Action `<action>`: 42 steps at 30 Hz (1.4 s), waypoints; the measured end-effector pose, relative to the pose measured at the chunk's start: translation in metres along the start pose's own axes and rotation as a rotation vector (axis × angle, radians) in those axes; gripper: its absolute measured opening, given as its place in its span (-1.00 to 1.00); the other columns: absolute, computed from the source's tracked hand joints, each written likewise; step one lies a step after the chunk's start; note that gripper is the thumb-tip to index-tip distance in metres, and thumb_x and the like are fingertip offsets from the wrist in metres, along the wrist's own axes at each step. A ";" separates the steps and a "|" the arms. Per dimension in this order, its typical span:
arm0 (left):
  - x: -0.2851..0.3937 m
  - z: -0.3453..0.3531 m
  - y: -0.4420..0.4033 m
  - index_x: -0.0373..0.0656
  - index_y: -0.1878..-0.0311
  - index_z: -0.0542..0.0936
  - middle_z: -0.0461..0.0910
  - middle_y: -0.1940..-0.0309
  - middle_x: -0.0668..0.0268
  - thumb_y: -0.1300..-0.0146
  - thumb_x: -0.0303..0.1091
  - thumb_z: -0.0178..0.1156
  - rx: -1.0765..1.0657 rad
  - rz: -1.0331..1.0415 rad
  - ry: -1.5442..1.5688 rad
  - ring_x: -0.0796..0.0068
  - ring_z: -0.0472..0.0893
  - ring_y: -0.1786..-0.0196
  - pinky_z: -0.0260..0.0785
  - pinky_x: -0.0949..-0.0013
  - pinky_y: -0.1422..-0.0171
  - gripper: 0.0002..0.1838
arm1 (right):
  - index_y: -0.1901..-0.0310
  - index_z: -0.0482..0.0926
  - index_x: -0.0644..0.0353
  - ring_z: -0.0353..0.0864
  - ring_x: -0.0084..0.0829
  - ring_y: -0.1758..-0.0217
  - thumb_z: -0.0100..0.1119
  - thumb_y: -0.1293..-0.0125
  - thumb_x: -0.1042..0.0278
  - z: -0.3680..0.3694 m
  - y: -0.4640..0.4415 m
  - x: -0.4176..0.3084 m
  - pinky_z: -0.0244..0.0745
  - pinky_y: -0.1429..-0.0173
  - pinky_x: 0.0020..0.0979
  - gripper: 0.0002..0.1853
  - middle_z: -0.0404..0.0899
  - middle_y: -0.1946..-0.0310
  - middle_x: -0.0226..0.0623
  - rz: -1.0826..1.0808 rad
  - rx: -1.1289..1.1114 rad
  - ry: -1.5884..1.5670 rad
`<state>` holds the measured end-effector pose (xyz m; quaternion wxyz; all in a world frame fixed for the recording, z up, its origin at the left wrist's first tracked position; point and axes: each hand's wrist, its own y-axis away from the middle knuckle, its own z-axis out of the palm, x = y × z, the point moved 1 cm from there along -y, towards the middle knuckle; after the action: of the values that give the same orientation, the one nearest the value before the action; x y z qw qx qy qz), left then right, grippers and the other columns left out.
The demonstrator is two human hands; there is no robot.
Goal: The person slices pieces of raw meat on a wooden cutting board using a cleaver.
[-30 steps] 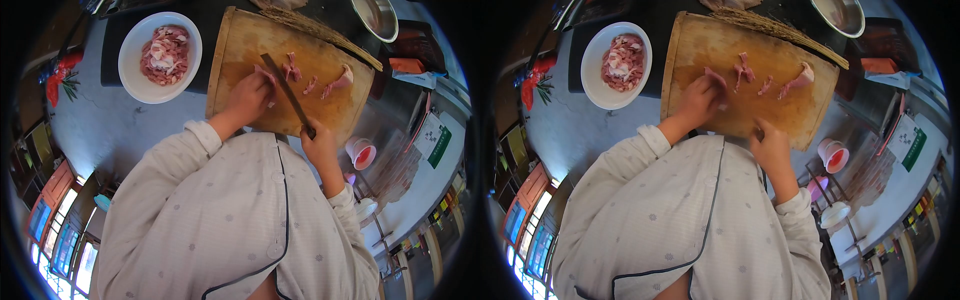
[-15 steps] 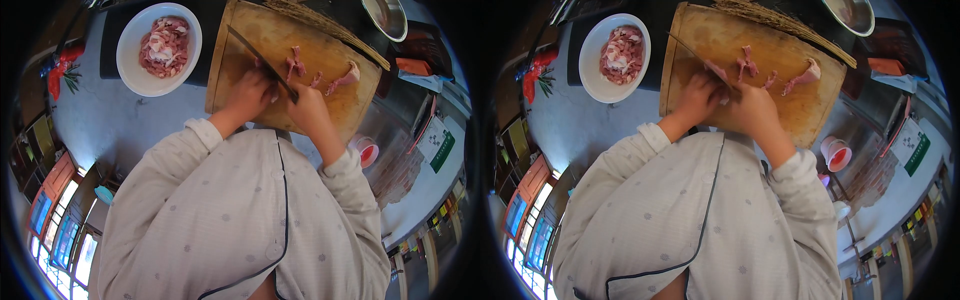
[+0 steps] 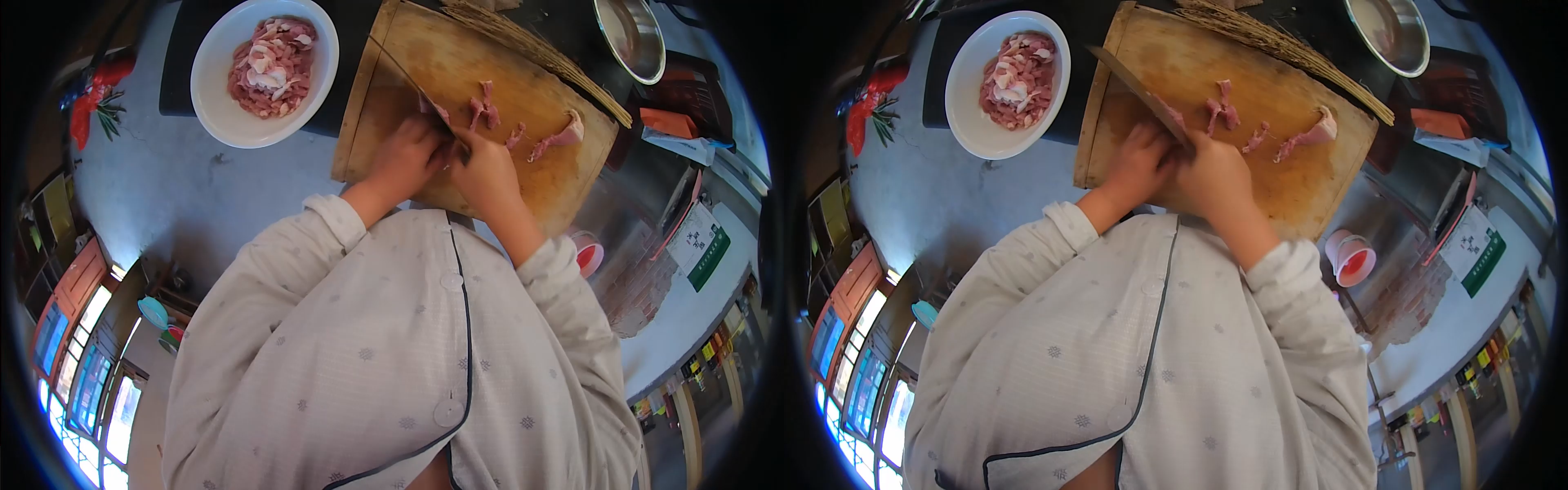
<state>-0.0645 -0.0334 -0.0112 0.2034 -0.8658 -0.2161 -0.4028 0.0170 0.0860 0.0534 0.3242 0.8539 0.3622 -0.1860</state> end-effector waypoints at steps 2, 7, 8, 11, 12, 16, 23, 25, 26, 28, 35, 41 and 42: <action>-0.002 0.003 0.004 -0.14 0.12 0.63 0.56 0.01 0.22 -0.13 -0.39 0.29 0.014 0.014 -0.023 0.14 0.54 -0.06 0.49 0.17 -0.07 -0.77 | 0.06 0.68 0.23 0.67 0.07 0.25 0.17 -0.18 0.39 0.004 -0.010 -0.009 0.55 0.14 -0.15 -0.71 0.63 0.38 0.16 -0.031 0.014 0.027; -0.004 0.000 -0.002 -0.15 0.11 0.61 0.55 0.02 0.20 -0.04 -0.41 0.33 0.003 0.083 -0.007 0.10 0.53 -0.08 0.48 0.15 -0.10 -0.70 | 0.08 0.68 0.26 0.67 -0.16 0.39 0.22 -0.19 0.33 -0.028 -0.015 0.013 0.50 0.23 -0.26 -0.71 0.63 0.47 0.06 0.045 -0.079 -0.209; -0.001 -0.005 -0.003 -0.15 0.09 0.60 0.54 0.02 0.20 -0.02 -0.42 0.34 -0.021 0.081 0.000 0.09 0.52 -0.09 0.47 0.14 -0.11 -0.68 | 0.09 0.68 0.26 0.66 -0.22 0.42 0.22 -0.20 0.33 -0.030 -0.012 0.023 0.48 0.25 -0.29 -0.72 0.62 0.49 0.03 0.113 -0.063 -0.205; 0.000 -0.009 -0.001 -0.16 0.04 0.55 0.51 -0.01 0.20 0.04 -0.45 0.36 -0.086 0.110 -0.013 0.07 0.50 -0.11 0.45 0.13 -0.14 -0.58 | 0.12 0.68 0.27 0.64 -0.18 0.45 0.19 -0.20 0.33 -0.034 -0.007 0.052 0.49 0.27 -0.31 -0.73 0.59 0.51 0.04 0.113 0.080 -0.168; 0.000 -0.009 -0.002 -0.16 0.02 0.54 0.50 -0.02 0.20 0.06 -0.45 0.36 -0.109 0.133 -0.023 0.07 0.50 -0.12 0.44 0.13 -0.15 -0.55 | 0.13 0.68 0.27 0.64 -0.13 0.45 0.18 -0.20 0.34 -0.037 -0.005 0.055 0.50 0.27 -0.30 -0.74 0.58 0.51 0.06 0.080 0.151 -0.154; -0.002 -0.014 -0.003 -0.20 0.01 0.54 0.50 -0.03 0.19 0.07 -0.48 0.38 -0.122 0.175 -0.007 0.02 0.50 -0.11 0.43 0.11 -0.14 -0.53 | 0.09 0.67 0.27 0.63 -0.20 0.48 0.19 -0.20 0.32 -0.050 0.005 0.045 0.48 0.29 -0.30 -0.71 0.54 0.54 0.07 0.140 0.200 -0.188; 0.007 -0.027 0.008 -0.22 -0.01 0.54 0.51 -0.03 0.16 0.01 -0.53 0.32 -0.101 0.157 -0.021 0.01 0.49 -0.12 0.39 0.11 -0.17 -0.57 | 0.03 0.65 0.31 0.66 -0.28 0.40 0.19 -0.22 0.34 -0.030 0.049 0.047 0.50 0.22 -0.35 -0.67 0.60 0.47 0.04 0.256 0.155 -0.303; 0.005 -0.025 0.010 -0.22 -0.01 0.54 0.51 -0.04 0.16 -0.02 -0.52 0.31 -0.142 0.149 -0.040 0.01 0.49 -0.12 0.39 0.11 -0.17 -0.59 | 0.01 0.64 0.33 0.67 -0.32 0.37 0.18 -0.23 0.34 -0.021 0.058 0.050 0.51 0.18 -0.37 -0.66 0.63 0.44 0.03 0.299 0.139 -0.340; 0.006 -0.020 0.009 -0.23 0.00 0.54 0.52 -0.04 0.17 -0.02 -0.51 0.31 -0.161 0.144 -0.047 0.02 0.49 -0.12 0.39 0.11 -0.17 -0.60 | 0.00 0.63 0.35 0.67 -0.34 0.36 0.18 -0.23 0.34 -0.018 0.062 0.051 0.52 0.16 -0.38 -0.65 0.64 0.42 0.02 0.321 0.129 -0.338; 0.010 -0.008 0.002 -0.21 0.01 0.55 0.53 -0.05 0.18 -0.03 -0.50 0.30 -0.149 0.173 -0.061 0.03 0.49 -0.11 0.39 0.11 -0.16 -0.61 | 0.00 0.63 0.37 0.64 -0.39 0.37 0.18 -0.24 0.33 -0.011 0.067 0.055 0.51 0.16 -0.39 -0.65 0.65 0.43 -0.04 0.340 0.148 -0.363; 0.016 0.026 -0.012 -0.17 0.10 0.56 0.55 0.08 0.20 0.05 -0.51 0.30 0.017 0.233 -0.116 0.11 0.55 0.06 0.45 0.20 -0.03 -0.64 | 0.08 0.64 0.38 0.48 -0.54 0.49 0.18 -0.25 0.31 -0.004 0.067 0.066 0.40 0.35 -0.40 -0.69 0.57 0.55 -0.32 0.470 0.124 -0.558; -0.004 0.000 -0.007 -0.14 0.10 0.57 0.56 0.04 0.20 -0.01 -0.53 0.27 -0.060 0.268 -0.080 0.06 0.52 0.00 0.44 0.18 -0.01 -0.68 | 0.08 0.63 0.38 0.47 -0.55 0.50 0.19 -0.24 0.30 -0.002 0.066 0.066 0.39 0.36 -0.41 -0.68 0.55 0.55 -0.34 0.497 0.129 -0.561; -0.010 -0.006 -0.003 -0.14 0.09 0.57 0.55 0.04 0.18 -0.01 -0.53 0.27 -0.079 0.290 -0.086 0.05 0.52 0.00 0.43 0.18 -0.02 -0.68 | 0.08 0.63 0.38 0.47 -0.55 0.49 0.19 -0.24 0.29 -0.002 0.066 0.065 0.39 0.35 -0.41 -0.67 0.55 0.55 -0.35 0.505 0.124 -0.563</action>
<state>-0.0755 -0.0363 -0.0148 0.2157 -0.9117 -0.0812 -0.3402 0.1096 0.0852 0.0462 0.3942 0.8498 0.0251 -0.3491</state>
